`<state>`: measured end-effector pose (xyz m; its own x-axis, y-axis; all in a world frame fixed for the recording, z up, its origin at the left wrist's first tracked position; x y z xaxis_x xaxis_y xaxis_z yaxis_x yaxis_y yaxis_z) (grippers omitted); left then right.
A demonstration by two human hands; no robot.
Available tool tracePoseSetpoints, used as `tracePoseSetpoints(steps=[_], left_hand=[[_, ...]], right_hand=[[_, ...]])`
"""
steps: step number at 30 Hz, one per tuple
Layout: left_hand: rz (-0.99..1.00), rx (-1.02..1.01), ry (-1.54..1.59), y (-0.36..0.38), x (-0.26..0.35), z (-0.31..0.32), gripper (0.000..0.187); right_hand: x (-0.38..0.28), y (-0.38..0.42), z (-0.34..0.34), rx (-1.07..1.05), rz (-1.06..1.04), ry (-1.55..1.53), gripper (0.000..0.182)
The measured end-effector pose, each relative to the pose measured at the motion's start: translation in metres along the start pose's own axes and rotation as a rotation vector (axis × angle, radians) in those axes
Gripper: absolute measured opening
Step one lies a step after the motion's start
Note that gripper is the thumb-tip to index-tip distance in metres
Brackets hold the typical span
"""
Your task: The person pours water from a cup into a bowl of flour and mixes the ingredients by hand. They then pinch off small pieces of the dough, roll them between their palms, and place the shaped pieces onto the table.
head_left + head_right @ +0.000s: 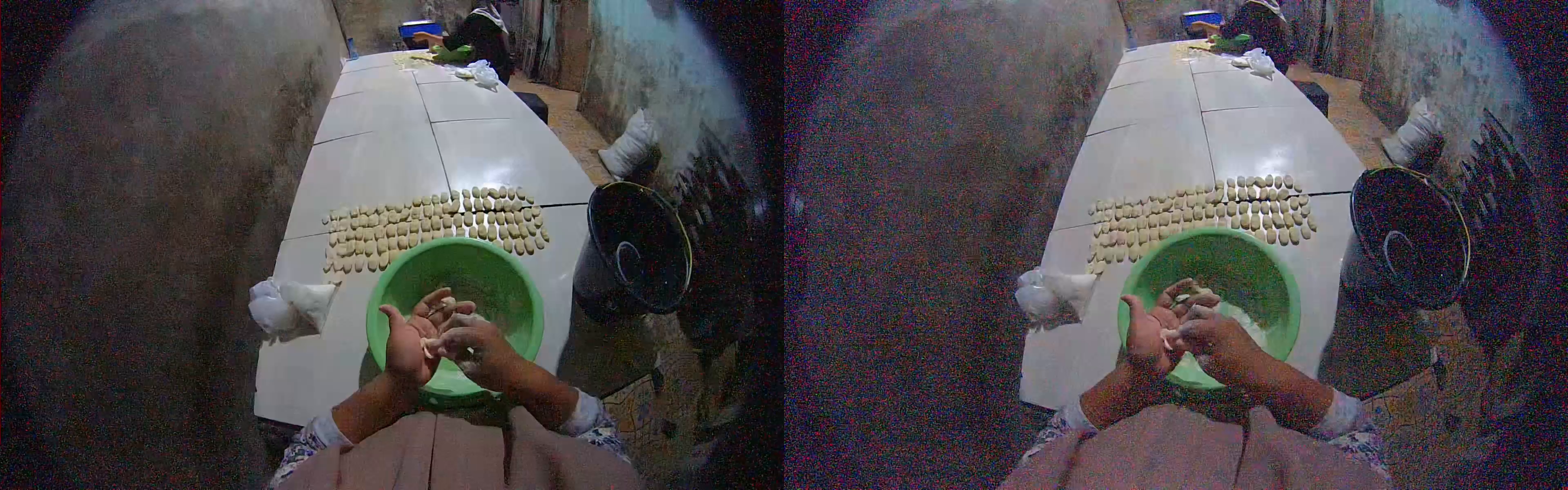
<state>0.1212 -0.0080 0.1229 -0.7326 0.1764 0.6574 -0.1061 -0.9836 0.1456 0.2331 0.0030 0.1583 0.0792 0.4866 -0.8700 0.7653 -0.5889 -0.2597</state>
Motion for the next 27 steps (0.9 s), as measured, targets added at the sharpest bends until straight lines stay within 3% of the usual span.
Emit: tracePoseSetpoints(steps=[2, 4, 5, 6, 8, 10, 11, 13, 15, 18, 20, 22, 27], left_hand=[[0.015, -0.196, 0.083, 0.002, -0.001, 0.01, 0.097], [0.019, -0.14, 0.072, 0.004, -0.001, 0.014, 0.099], [0.039, -0.089, 0.037, 0.004, 0.001, 0.012, 0.098], [0.058, -0.036, 0.002, 0.004, 0.002, 0.01, 0.098], [0.066, -0.005, 0.018, 0.003, 0.003, 0.012, 0.095], [0.064, 0.041, 0.011, 0.0, -0.001, 0.008, 0.089], [0.091, 0.048, 0.024, -0.001, -0.003, 0.004, 0.079], [0.087, 0.054, 0.03, -0.007, -0.007, 0.0, 0.075], [0.088, 0.07, -0.006, -0.008, -0.005, 0.0, 0.061], [-0.019, 0.031, 0.039, -0.009, -0.003, -0.011, 0.057], [-0.035, -0.005, 0.059, -0.012, 0.001, -0.016, 0.057], [-0.143, -0.16, 0.285, -0.011, -0.002, -0.012, 0.061], [-0.202, -0.178, 0.196, -0.002, -0.013, 0.006, 0.074]], right_hand=[[0.008, 0.002, 0.006, 0.008, 0.027, -0.03, 0.041], [0.007, 0.001, 0.008, 0.167, 0.213, -0.115, 0.038], [-0.012, -0.004, 0.005, 0.219, 0.066, -0.132, 0.029], [-0.009, -0.003, 0.007, 0.219, 0.066, -0.134, 0.029], [-0.008, 0.0, 0.016, 0.153, -0.093, 0.24, 0.03], [-0.008, 0.001, 0.021, 0.102, -0.093, 0.283, 0.027], [-0.009, 0.0, 0.023, 0.094, -0.14, 0.356, 0.027], [-0.014, -0.002, 0.024, 0.132, -0.27, 0.444, 0.025], [-0.01, -0.002, 0.023, 0.124, -0.199, 0.428, 0.024], [-0.012, -0.005, 0.009, 0.088, -0.061, 0.303, 0.028], [-0.009, -0.005, 0.004, -0.03, -0.023, 0.059, 0.037], [-0.014, -0.005, 0.001, -0.028, -0.071, 0.065, 0.04], [-0.006, -0.001, 0.011, 0.058, -0.081, 0.37, 0.025]])
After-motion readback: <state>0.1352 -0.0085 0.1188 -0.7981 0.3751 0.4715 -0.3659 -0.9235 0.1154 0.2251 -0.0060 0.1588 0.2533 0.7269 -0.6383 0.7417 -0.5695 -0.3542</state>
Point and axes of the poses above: each hand's wrist, its own y-axis away from the middle knuckle, its own z-axis out of the palm, x = y × z, the point moved 4 cm from there along -y, towards the middle knuckle, and after that the axes turned 8 degrees about -y, right-handed, at the moved point
